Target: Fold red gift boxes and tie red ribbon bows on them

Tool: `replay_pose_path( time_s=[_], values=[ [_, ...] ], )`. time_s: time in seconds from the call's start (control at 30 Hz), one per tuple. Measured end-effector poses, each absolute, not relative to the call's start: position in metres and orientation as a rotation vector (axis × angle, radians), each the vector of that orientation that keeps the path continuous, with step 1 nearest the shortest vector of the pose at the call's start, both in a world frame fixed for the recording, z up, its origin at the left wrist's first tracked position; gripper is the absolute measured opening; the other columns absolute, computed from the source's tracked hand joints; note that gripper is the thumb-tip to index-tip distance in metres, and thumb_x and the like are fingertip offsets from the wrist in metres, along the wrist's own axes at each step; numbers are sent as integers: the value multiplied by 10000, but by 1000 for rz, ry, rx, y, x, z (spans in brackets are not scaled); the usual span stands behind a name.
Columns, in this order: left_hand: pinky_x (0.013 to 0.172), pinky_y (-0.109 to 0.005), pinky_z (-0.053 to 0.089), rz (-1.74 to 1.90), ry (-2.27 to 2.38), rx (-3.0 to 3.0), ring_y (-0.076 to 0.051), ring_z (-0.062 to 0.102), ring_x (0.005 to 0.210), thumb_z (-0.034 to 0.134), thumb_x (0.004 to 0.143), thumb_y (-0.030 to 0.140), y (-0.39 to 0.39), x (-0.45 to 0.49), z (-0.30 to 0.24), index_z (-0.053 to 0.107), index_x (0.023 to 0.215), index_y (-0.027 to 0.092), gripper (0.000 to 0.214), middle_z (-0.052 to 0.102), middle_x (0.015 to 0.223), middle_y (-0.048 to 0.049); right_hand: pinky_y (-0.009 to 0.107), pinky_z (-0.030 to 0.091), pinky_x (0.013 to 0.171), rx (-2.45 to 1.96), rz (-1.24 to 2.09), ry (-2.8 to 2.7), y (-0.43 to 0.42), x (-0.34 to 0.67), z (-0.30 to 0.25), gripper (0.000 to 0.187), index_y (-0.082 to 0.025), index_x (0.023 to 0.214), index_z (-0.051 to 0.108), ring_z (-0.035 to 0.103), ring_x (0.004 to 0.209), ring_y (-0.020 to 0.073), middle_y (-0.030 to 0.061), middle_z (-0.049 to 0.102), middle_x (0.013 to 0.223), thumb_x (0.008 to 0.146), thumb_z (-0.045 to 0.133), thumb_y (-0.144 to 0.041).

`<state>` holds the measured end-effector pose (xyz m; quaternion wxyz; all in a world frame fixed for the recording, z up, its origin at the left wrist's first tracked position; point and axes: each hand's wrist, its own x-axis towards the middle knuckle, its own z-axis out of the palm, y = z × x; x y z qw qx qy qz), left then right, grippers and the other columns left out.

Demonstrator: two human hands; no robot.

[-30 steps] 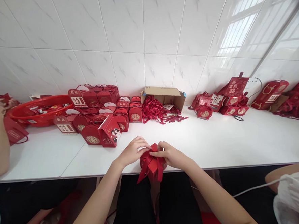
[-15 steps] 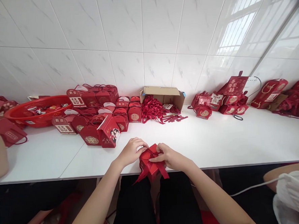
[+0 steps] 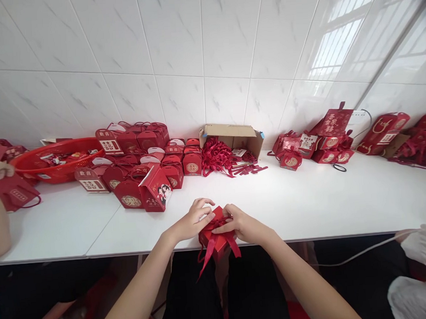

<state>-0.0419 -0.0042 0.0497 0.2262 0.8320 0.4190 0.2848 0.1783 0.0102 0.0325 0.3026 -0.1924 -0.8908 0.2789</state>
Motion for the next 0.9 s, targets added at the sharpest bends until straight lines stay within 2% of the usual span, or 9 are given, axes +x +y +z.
replay_pose_path(
  time_s=[0.17,0.4,0.57,0.7,0.8,0.9],
  values=[
    [915,-365,460,772,1173,2333,-223,484,1088,548,851,348,0,-37,52,550,715,201,200,573,1070,-84,333,499,756,-476,532,-2456,12,179,30,358,-315,1049,711,503,844,178,50,496,903,836,518,-101],
    [1004,-414,372,840,1106,2305,-240,468,1141,593,823,339,11,-41,49,510,536,195,332,625,1059,-53,307,505,713,-445,453,-2464,12,180,28,340,-311,1075,701,506,856,183,58,488,910,838,550,-118],
    [994,-377,397,886,1018,2095,-224,493,1152,602,803,302,5,-37,47,514,667,199,192,631,1093,-63,322,513,772,-407,506,-2465,13,179,28,345,-279,1035,713,515,916,187,67,497,952,837,524,-69],
    [904,-340,451,910,1125,1980,-193,569,979,594,790,274,-4,-27,48,555,776,187,96,624,1004,-65,324,504,778,-423,515,-2493,14,178,29,417,-288,1040,710,473,919,191,61,440,927,803,517,-4],
    [844,-324,466,916,1143,1918,-181,582,893,585,780,241,-7,-22,49,564,757,178,70,629,932,-55,324,495,771,-418,518,-2469,14,178,28,424,-303,1011,715,473,894,185,52,427,908,805,503,0],
    [877,-332,451,925,1149,1868,-200,584,956,608,756,224,-8,-22,49,567,706,177,80,641,940,-58,301,490,743,-414,551,-2374,15,179,26,414,-298,985,711,504,870,170,51,457,916,843,441,-17]
  ],
)
